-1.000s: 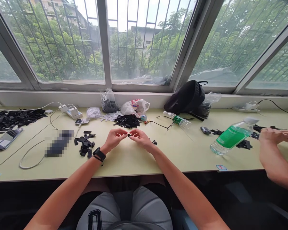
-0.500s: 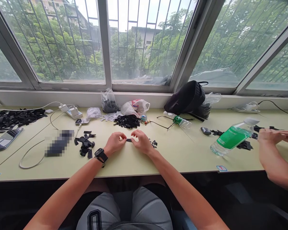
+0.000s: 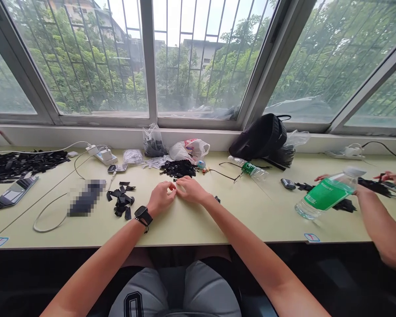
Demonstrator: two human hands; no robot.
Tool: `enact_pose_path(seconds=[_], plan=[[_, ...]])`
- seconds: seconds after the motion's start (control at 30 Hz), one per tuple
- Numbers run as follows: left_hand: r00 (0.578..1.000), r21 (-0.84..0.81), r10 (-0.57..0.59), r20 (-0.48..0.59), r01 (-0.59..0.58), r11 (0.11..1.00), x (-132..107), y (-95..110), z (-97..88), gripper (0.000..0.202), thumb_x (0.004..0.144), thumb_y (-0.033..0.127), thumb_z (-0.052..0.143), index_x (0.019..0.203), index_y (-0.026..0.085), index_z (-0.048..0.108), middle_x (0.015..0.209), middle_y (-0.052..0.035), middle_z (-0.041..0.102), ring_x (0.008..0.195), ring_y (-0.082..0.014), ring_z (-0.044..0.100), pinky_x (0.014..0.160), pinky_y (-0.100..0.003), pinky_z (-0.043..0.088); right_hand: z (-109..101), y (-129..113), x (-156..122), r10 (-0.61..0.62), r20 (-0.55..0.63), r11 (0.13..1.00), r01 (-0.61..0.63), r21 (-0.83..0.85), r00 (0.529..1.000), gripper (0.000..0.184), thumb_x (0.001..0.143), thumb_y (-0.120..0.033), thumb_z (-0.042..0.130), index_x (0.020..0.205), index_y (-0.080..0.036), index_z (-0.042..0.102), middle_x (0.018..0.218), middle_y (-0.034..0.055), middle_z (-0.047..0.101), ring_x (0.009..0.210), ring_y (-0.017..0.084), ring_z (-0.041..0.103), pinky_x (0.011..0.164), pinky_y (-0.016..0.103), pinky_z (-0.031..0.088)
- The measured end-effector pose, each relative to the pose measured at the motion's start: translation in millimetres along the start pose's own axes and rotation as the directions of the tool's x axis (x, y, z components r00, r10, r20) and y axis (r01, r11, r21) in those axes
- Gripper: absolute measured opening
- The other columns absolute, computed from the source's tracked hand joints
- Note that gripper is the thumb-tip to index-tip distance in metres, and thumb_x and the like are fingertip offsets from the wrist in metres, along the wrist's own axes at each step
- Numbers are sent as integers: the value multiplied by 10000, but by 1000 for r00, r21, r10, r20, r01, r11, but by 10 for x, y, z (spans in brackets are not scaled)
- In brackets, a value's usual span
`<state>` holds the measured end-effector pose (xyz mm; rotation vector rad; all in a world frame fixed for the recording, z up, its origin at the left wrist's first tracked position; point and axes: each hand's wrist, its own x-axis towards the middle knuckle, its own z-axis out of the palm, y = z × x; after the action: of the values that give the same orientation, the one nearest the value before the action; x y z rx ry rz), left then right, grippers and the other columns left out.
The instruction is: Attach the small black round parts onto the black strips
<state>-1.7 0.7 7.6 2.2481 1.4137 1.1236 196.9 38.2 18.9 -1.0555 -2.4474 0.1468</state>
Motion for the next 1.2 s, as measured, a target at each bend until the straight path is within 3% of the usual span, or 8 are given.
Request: enact_pose_path(seconds=[0.17,0.33,0.47,0.67,0.8,0.9,1.07,1.2], plan=[[999,-20,-49,-17,48,999,-3,-6,-7,186,903,304,679,1068,221,693,921,-36,753,680,-178,633,618,-303,456,-4,117,153,23,-11,999,-23,-48,1000,90,913,-298,724,964,-224,731,1022,114,720,1164,315,569,1030,443,435],[998,41,14,-60,-12,999,-6,26,-17,194,892,275,684,1082,234,688,914,-32,749,719,-190,655,652,-310,470,-45,6,-67,-8,-92,1000,8,0,996,167,932,-282,678,1085,-240,729,1120,116,717,1155,315,552,1029,494,438],[999,131,47,-22,-44,990,-14,62,-99,185,911,270,660,1093,255,688,882,-19,747,719,-203,667,666,-315,472,-170,-23,-300,7,-150,999,-1,36,989,149,941,-269,658,1067,-248,735,1128,119,722,1161,332,556,1024,532,435],[999,341,-21,-34,32,940,-37,-224,-591,225,925,217,592,1132,238,678,958,-75,749,855,-269,695,684,-336,466,-394,280,-675,111,-236,994,-107,30,965,115,929,-255,635,966,-256,743,1044,108,744,1121,342,577,1007,548,450],[971,523,-240,5,202,828,-50,-612,-1046,199,868,256,643,1048,207,711,1037,-122,737,940,-305,682,749,-353,489,-454,422,-803,182,-368,983,-171,64,912,135,931,-279,618,893,-249,744,990,112,737,1104,338,577,993,535,471],[950,571,-297,92,194,797,-80,-775,-1266,109,830,255,655,884,205,736,1039,-127,738,966,-308,675,778,-353,488,-449,424,-794,195,-434,981,-177,82,879,146,933,-286,612,878,-244,741,1005,110,728,1117,336,575,1006,526,474],[967,469,-247,55,193,862,-96,-687,-1282,137,831,253,633,816,230,767,912,-86,775,851,-271,693,719,-333,478,-419,364,-745,214,-447,977,-182,115,868,138,938,-284,615,878,-248,734,1015,111,725,1123,337,571,1007,514,475],[970,38,-221,106,218,975,31,-438,-1038,214,862,408,673,875,235,800,886,-46,796,775,-224,707,692,-306,502,-401,235,-672,222,-388,968,-156,196,894,138,942,-309,623,880,-248,730,982,105,734,1083,330,581,988,509,475]])
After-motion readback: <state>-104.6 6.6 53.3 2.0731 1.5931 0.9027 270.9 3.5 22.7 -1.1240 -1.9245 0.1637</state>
